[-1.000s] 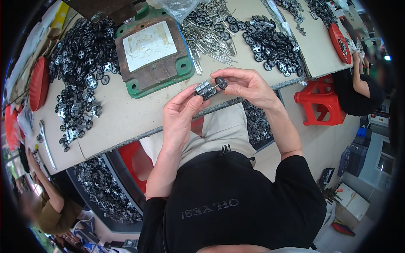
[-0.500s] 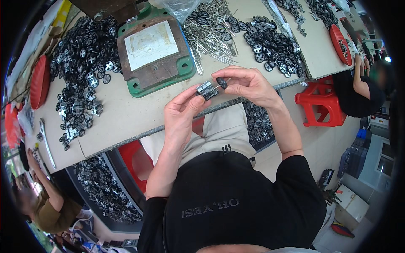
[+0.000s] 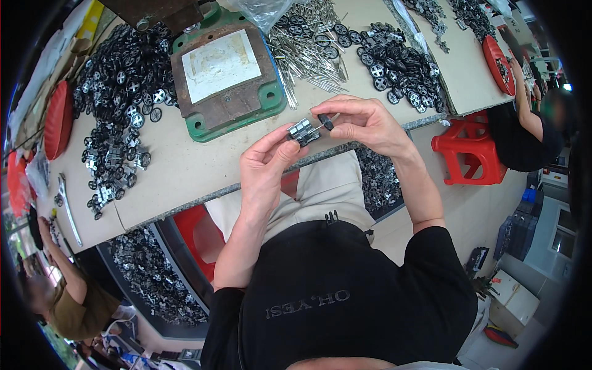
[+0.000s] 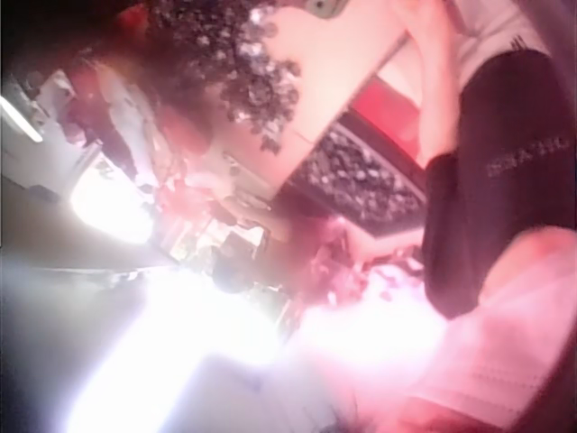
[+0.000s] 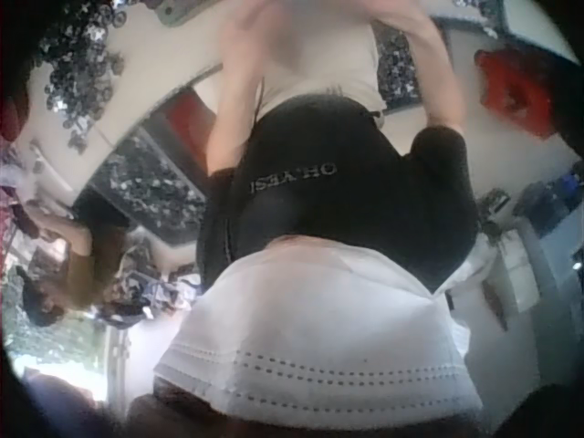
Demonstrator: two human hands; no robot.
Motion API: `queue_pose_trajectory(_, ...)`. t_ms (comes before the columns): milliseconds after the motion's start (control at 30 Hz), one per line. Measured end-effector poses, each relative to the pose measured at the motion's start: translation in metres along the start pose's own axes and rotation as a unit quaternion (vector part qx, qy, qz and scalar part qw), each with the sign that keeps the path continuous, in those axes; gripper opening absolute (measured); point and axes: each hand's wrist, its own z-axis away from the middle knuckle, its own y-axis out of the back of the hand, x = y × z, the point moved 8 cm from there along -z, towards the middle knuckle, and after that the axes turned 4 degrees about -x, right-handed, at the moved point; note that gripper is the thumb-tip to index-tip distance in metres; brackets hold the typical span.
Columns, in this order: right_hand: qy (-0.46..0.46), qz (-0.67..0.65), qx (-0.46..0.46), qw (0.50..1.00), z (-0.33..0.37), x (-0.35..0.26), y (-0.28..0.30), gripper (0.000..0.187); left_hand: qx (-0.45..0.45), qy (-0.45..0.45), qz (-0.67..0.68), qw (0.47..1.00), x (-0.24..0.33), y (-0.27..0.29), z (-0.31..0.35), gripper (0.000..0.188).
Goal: Manually assemble small metal and plastic industrial components using a manual press.
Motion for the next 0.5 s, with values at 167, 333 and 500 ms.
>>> queue_pose_trajectory(167, -0.002, 0.005, -0.005, 1.000, 0.000, -0.003, -0.001, 0.034, 0.002, 0.000, 0.000, 1.000, -0.001, 0.000, 0.000, 0.031)
queue_pose_trajectory(333, -0.009, 0.074, 0.015, 0.997, 0.001, -0.002, -0.002, 0.030, -0.002, -0.037, -0.092, 0.995, 0.004, 0.003, 0.000, 0.029)
queue_pose_trajectory(500, -0.146, 0.047, 0.087, 0.984, -0.002, 0.029, 0.003, 0.028, 0.003, -0.076, -0.122, 0.990, 0.010, 0.005, -0.002, 0.029)
